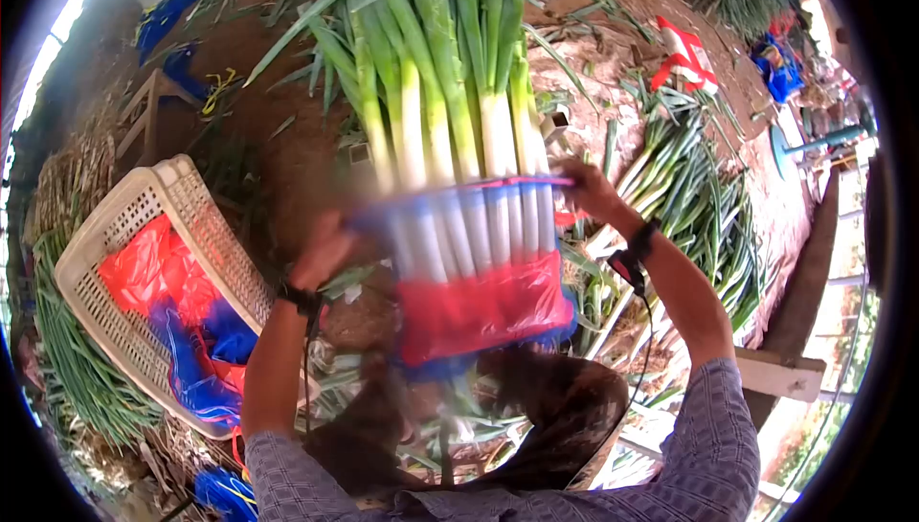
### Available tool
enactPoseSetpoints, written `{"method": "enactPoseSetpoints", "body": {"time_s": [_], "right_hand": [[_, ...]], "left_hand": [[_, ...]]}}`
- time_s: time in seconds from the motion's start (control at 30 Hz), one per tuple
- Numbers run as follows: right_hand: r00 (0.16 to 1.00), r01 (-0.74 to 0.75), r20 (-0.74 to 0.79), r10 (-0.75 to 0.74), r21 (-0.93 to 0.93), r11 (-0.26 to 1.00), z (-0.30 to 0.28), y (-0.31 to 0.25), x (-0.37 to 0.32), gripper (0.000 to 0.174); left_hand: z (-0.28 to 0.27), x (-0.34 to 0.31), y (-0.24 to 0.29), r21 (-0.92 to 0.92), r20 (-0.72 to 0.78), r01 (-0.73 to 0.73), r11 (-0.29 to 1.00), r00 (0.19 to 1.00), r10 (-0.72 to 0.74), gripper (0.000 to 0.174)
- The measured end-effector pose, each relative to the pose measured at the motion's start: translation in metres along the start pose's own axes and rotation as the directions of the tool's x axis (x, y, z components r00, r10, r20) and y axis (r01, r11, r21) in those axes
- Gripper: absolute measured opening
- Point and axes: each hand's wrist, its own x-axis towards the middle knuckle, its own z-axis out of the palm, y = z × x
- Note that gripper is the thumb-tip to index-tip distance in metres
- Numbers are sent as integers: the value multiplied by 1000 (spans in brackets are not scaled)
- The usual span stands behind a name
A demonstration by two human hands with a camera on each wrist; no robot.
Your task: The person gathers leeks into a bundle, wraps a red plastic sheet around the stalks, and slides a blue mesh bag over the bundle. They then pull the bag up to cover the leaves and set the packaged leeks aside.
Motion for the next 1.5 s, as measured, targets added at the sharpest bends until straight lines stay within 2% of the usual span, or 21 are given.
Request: {"method": "enactPoseSetpoints", "body": {"time_s": [0.1,0.2,0.23,0.3,0.43,0.5,0.53,0.6,0.67,0.77,0.8,0.83,0.9,1.07,1.1,1.17,1.23,1.3,1.37,1.47,1.5], "right_hand": [[988,148,37,-147,-20,989,11,-12,-35,38],[982,-46,155,113,-381,924,26,-10,-37,21],[992,83,126,-23,-496,864,32,2,-34,13],[996,-56,-93,12,-487,871,28,10,8,11],[921,-221,-370,123,-236,946,18,1,51,16],[901,-213,-421,108,-213,953,32,24,51,24],[923,-174,-350,159,-11,985,26,22,45,28],[972,-180,-82,222,353,918,6,16,23,29],[999,-21,37,12,255,967,6,23,-1,33],[968,-64,239,73,-45,997,2,-10,-34,42],[989,93,133,-68,-190,977,8,-9,-41,30],[973,230,50,-227,-346,910,14,-6,-43,18],[984,163,3,-176,-401,901,25,-6,-33,9],[937,-74,-348,-31,-283,956,22,14,35,8],[895,-129,-445,31,-192,973,16,10,52,10],[872,-284,-470,135,-264,922,21,14,70,14],[893,-192,-445,65,-247,950,29,42,71,13],[948,-63,-308,81,70,996,24,38,54,15],[979,1,-200,42,208,978,21,57,35,26],[997,-74,23,71,292,954,9,12,-3,32],[996,92,-15,-90,173,981,11,7,-11,31]], "left_hand": [[12,-25,0,285,218,-98,954,975,35,35],[35,-26,25,653,180,-257,712,966,183,33],[32,-18,20,818,51,-118,564,990,133,27],[23,18,4,964,-212,188,187,970,116,19],[11,71,1,900,-389,289,326,871,302,17],[1,79,-38,905,-328,169,390,862,387,15],[-6,77,-48,902,-307,112,418,847,435,15],[-16,33,-32,458,-297,-37,888,935,192,14],[-34,7,-31,122,-25,-52,991,998,56,21],[-1,-28,23,261,107,180,948,971,-213,21],[18,-34,34,186,145,168,968,970,-197,25],[32,-32,34,439,129,5,899,989,-69,26],[45,-25,31,824,195,-262,503,964,182,28],[4,35,-19,955,-66,-50,294,925,374,25],[16,31,20,976,-28,-19,216,977,214,25],[10,32,9,976,-73,39,216,986,152,23],[2,27,-38,929,-75,-89,358,904,420,22],[2,18,-32,752,-181,-67,656,936,303,25],[15,-4,32,329,-113,290,899,957,-267,32],[17,-13,45,346,152,143,927,967,-206,37],[18,-15,48,409,199,56,911,969,-149,35]]}}
